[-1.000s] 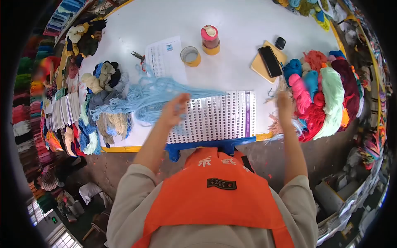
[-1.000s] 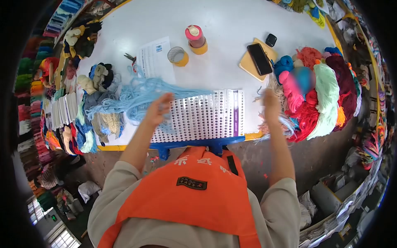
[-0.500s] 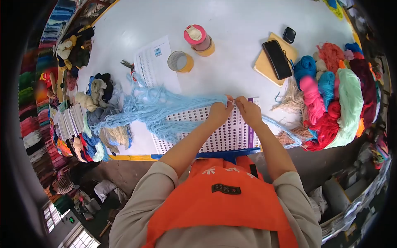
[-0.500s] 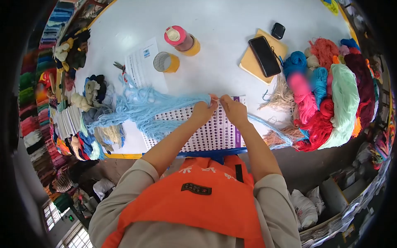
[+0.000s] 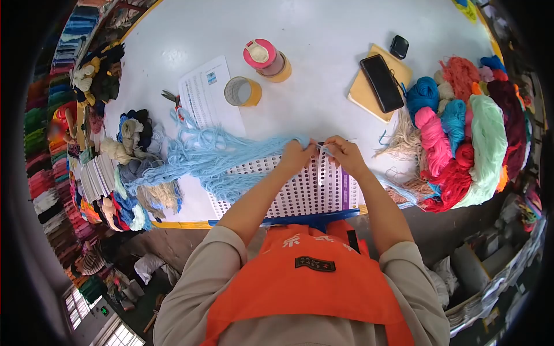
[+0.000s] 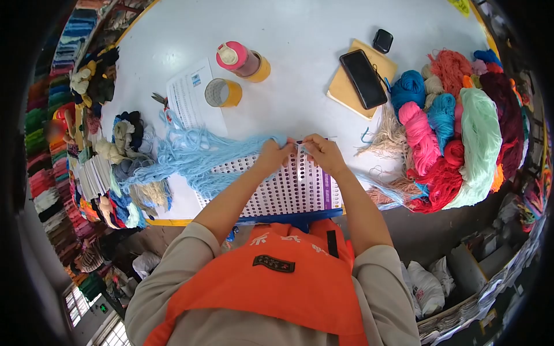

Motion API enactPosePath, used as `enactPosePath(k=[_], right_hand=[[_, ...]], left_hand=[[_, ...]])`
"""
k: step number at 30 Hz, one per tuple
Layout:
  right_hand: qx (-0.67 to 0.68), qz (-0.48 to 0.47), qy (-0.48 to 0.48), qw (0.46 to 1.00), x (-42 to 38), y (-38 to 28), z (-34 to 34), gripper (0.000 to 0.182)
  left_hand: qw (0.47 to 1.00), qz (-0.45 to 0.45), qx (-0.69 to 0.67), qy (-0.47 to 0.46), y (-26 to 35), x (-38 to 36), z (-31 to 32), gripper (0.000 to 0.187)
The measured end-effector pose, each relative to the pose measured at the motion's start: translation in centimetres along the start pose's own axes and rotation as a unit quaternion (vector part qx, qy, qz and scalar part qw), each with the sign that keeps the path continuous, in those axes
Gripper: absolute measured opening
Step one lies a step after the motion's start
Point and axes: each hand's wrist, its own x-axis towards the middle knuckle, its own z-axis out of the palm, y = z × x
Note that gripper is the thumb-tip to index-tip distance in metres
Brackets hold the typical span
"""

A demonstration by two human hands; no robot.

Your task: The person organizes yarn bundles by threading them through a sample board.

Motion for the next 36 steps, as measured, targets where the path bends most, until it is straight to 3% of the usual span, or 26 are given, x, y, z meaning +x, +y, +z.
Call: enactPosePath(k=[1, 3, 7, 9, 13, 15, 19, 25, 28, 30, 32, 34, 35, 36], right_hand=[[0.030, 0.000, -0.007, 1.000, 0.1, 0.2, -0.1, 0.017], [0.062, -0.001, -0.014, 0.998, 0.2, 0.2, -0.2, 0.016], [0.058, -0.004, -0.010, 0.998, -0.1, -0.3, -0.1, 0.015], [0.057, -0.007, -0.008, 0.998, -0.1, -0.2, -0.1, 0.014], [0.058, -0.007, -0.009, 0.998, 0.0, 0.0, -0.1, 0.015], [0.048, -0.004, -0.011, 0.999, 0.1, -0.3, -0.2, 0.016], [0.032, 0.001, -0.020, 0.999, 0.2, -0.5, -0.1, 0.018], [0.002, 0.002, -0.007, 1.000, 0.4, 0.1, 0.0, 0.024], [-0.047, -0.005, 0.017, 0.999, 0.5, 0.1, 0.3, 0.029], [-0.083, 0.002, 0.035, 0.996, 0.6, 0.5, 0.4, 0.031], [-0.110, -0.032, 0.049, 0.992, 0.8, 1.0, 0.5, 0.036], [-0.097, -0.026, 0.036, 0.994, 0.6, 1.2, 0.3, 0.038], [-0.085, -0.020, 0.022, 0.996, 0.5, 0.9, 0.2, 0.041], [-0.084, -0.021, 0.022, 0.996, 0.4, 0.6, 0.2, 0.041]], left_hand=[[1.000, 0.000, 0.001, 0.000, 0.0, -0.2, -0.7, 0.019], [0.985, -0.058, -0.163, 0.003, -0.4, -0.3, -1.8, 0.023], [0.978, -0.098, -0.181, -0.043, -0.7, -0.4, -1.7, 0.025], [0.992, -0.039, -0.122, 0.011, -0.3, -0.4, -0.6, 0.024], [0.988, -0.035, -0.141, 0.049, 0.6, -1.7, -0.4, 0.020], [0.944, -0.098, -0.313, -0.034, 0.9, -2.6, -1.2, 0.017], [0.910, -0.101, -0.392, -0.086, 1.6, -3.8, -0.5, 0.015], [0.893, -0.107, -0.437, 0.016, 1.0, -3.5, -0.3, 0.017], [0.917, -0.086, -0.389, 0.008, 1.2, -3.7, -0.2, 0.018], [0.953, -0.054, -0.294, -0.053, 2.2, -4.3, 0.4, 0.018], [0.959, -0.053, -0.276, -0.037, 2.5, -5.2, 1.2, 0.017], [0.999, 0.013, -0.023, -0.046, 1.3, -5.8, 1.2, 0.018], [0.997, 0.077, -0.017, -0.021, 1.3, -6.2, 1.2, 0.021], [0.997, 0.077, -0.016, -0.022, 0.6, -6.1, 1.4, 0.021]])
